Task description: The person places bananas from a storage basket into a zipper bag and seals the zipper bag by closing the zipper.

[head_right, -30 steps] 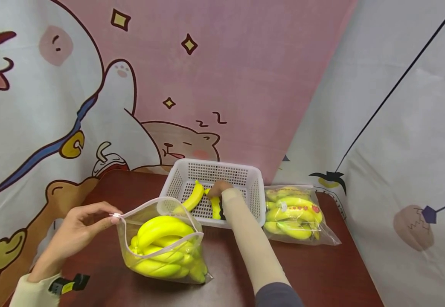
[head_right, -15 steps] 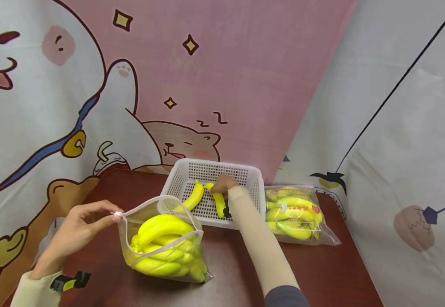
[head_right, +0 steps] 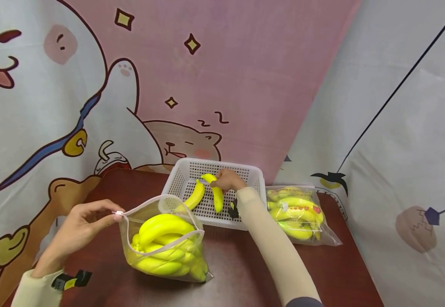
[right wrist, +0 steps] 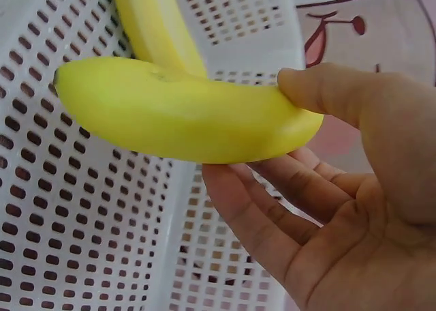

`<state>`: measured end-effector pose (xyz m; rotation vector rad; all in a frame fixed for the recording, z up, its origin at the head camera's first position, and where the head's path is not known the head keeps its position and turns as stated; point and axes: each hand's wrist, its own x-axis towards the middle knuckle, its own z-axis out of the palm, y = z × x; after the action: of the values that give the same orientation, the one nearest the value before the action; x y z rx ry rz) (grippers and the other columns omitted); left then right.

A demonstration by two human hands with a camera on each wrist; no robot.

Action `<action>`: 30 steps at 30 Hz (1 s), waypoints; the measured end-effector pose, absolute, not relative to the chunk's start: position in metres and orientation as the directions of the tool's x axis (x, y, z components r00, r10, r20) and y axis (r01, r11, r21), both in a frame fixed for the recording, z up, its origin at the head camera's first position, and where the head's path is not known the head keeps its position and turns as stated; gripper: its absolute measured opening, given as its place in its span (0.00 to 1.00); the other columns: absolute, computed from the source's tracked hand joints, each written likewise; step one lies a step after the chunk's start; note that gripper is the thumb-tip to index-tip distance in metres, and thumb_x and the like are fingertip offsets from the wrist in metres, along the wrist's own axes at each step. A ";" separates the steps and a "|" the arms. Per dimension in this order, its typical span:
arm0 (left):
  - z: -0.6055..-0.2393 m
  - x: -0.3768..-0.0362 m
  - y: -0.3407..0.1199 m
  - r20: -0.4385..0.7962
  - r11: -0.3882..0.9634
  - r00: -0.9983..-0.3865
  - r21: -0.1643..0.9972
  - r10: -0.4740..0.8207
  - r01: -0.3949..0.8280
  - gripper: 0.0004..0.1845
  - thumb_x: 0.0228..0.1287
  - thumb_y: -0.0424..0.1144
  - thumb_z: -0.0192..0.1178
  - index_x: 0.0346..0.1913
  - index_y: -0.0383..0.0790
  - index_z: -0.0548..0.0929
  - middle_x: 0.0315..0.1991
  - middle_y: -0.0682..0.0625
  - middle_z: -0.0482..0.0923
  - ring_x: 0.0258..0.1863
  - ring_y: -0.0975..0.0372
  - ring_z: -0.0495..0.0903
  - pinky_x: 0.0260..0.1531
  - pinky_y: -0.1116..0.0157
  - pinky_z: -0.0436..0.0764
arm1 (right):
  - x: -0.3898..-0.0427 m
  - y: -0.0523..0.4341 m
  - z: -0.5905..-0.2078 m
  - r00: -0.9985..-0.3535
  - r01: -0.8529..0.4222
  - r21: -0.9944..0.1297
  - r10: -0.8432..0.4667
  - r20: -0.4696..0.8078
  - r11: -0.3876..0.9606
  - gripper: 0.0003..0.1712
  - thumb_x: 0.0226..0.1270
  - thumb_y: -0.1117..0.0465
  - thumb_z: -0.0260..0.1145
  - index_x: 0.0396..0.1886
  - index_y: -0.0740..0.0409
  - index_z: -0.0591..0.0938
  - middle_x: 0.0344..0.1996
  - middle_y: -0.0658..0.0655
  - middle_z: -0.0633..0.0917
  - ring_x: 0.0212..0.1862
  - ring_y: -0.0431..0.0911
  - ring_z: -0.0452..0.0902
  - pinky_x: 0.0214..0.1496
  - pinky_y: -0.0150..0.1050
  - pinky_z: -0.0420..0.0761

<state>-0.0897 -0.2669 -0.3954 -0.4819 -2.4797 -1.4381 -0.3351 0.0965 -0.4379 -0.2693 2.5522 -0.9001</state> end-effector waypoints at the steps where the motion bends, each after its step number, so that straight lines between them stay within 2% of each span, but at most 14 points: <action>1: -0.396 -0.090 -0.267 0.360 0.462 -0.918 0.794 0.164 0.394 0.07 0.67 0.34 0.68 0.43 0.51 0.89 0.39 0.55 0.88 0.36 0.62 0.83 0.34 0.67 0.83 | -0.332 0.098 -0.435 -0.894 -0.050 -0.647 -0.323 -0.311 0.761 0.20 0.66 0.52 0.73 0.47 0.58 0.78 0.41 0.58 0.82 0.37 0.48 0.83 0.38 0.38 0.87; 6: -0.395 -0.091 -0.266 0.364 0.461 -0.918 0.796 0.155 0.393 0.07 0.67 0.34 0.68 0.43 0.50 0.89 0.39 0.54 0.88 0.36 0.60 0.83 0.33 0.66 0.83 | -0.317 0.102 -0.420 -0.896 -0.089 -0.697 -0.363 -0.256 0.711 0.20 0.66 0.52 0.73 0.47 0.57 0.77 0.39 0.56 0.83 0.38 0.48 0.81 0.37 0.35 0.84; 10: -0.395 -0.091 -0.266 0.357 0.476 -0.924 0.794 0.140 0.379 0.07 0.67 0.34 0.69 0.43 0.51 0.89 0.39 0.55 0.88 0.36 0.61 0.83 0.33 0.66 0.83 | -0.308 0.103 -0.407 -0.897 -0.136 -0.692 -0.384 -0.217 0.709 0.22 0.65 0.50 0.73 0.50 0.57 0.76 0.40 0.57 0.84 0.40 0.50 0.80 0.39 0.37 0.81; 19: -0.397 -0.090 -0.265 0.361 0.478 -0.922 0.791 0.139 0.382 0.07 0.66 0.33 0.69 0.43 0.50 0.89 0.39 0.55 0.88 0.36 0.64 0.82 0.33 0.67 0.82 | -0.282 0.101 -0.369 -0.894 -0.230 -0.706 -0.432 -0.119 0.670 0.22 0.66 0.50 0.73 0.53 0.52 0.77 0.46 0.54 0.87 0.47 0.48 0.81 0.52 0.42 0.78; 24: -0.398 -0.090 -0.265 0.375 0.463 -0.916 0.793 0.142 0.396 0.07 0.66 0.32 0.69 0.43 0.49 0.89 0.38 0.54 0.88 0.34 0.64 0.82 0.31 0.67 0.82 | -0.265 0.095 -0.344 -0.878 -0.298 -0.712 -0.475 -0.057 0.635 0.20 0.66 0.50 0.74 0.51 0.49 0.77 0.44 0.52 0.87 0.46 0.49 0.82 0.52 0.44 0.79; 30: -0.398 -0.091 -0.264 0.381 0.457 -0.913 0.792 0.147 0.404 0.08 0.66 0.32 0.68 0.43 0.49 0.89 0.38 0.54 0.88 0.34 0.63 0.82 0.31 0.67 0.82 | -0.244 0.088 -0.315 -0.829 -0.433 -0.688 -0.557 0.051 0.583 0.19 0.66 0.51 0.74 0.51 0.48 0.78 0.41 0.48 0.88 0.44 0.45 0.84 0.53 0.44 0.82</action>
<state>-0.0912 -0.2641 -0.3981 -0.4745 -2.4505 -1.4380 -0.2443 0.0878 -0.3146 -0.8337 2.6396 -1.0770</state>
